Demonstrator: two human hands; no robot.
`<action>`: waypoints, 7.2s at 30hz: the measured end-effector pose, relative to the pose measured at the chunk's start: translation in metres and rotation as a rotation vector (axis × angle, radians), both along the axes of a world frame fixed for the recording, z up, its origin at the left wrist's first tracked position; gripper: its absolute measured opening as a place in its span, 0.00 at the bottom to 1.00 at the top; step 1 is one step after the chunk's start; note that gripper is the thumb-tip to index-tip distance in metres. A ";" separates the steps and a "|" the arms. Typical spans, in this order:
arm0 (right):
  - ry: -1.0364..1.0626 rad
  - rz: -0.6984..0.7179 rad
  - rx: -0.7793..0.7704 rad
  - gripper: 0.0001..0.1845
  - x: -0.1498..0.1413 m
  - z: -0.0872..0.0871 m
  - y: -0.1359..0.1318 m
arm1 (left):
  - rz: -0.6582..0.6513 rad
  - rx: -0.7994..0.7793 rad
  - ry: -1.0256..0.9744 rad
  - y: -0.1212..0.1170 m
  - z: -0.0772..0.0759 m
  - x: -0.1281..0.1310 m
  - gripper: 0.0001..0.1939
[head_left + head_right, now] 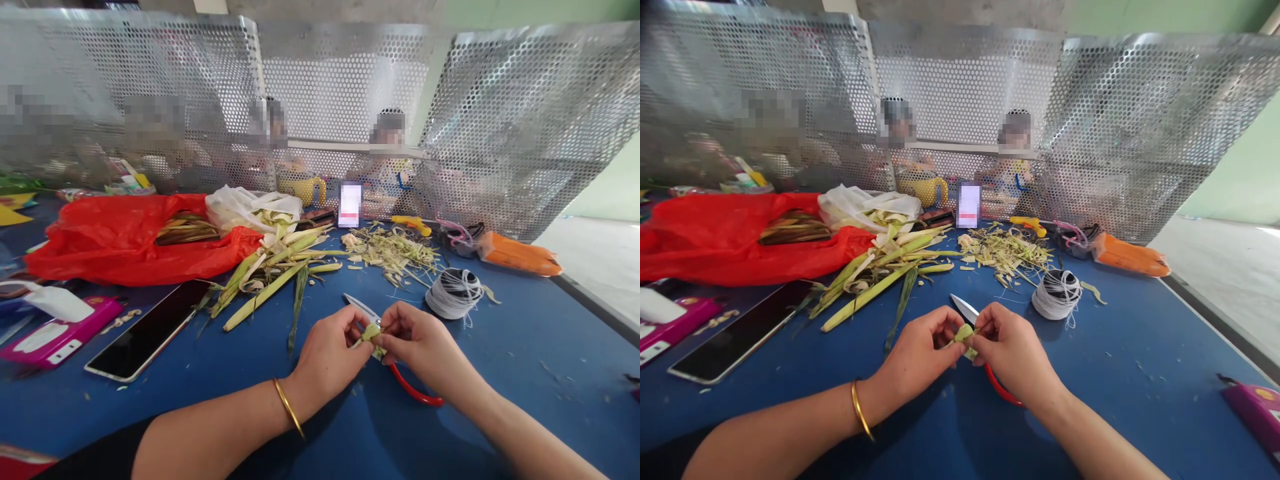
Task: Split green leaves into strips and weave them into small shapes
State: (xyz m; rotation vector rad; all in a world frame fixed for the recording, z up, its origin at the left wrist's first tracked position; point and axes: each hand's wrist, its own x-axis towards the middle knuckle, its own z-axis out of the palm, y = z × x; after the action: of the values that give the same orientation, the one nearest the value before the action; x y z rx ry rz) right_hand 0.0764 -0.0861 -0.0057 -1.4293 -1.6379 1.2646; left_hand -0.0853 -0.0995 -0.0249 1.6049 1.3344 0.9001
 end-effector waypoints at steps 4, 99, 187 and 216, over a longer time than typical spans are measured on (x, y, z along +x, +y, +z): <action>-0.010 0.003 0.005 0.06 0.001 0.000 -0.001 | -0.008 0.004 0.011 -0.001 0.002 0.000 0.06; 0.274 -0.242 0.094 0.18 -0.003 -0.005 0.003 | -0.222 -0.377 -0.347 0.006 0.013 -0.006 0.19; -0.588 0.207 0.905 0.12 0.002 -0.006 0.002 | 0.081 -0.464 -0.607 0.013 0.029 -0.010 0.17; -0.360 0.254 0.781 0.16 -0.006 0.004 -0.018 | -0.129 -0.457 -0.678 0.015 0.026 -0.017 0.16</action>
State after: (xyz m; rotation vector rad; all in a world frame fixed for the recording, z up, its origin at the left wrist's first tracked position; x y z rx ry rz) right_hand 0.0708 -0.1037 -0.0020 -0.9959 -2.2625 0.3709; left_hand -0.1025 -0.0842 0.0010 0.9005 0.8568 0.8720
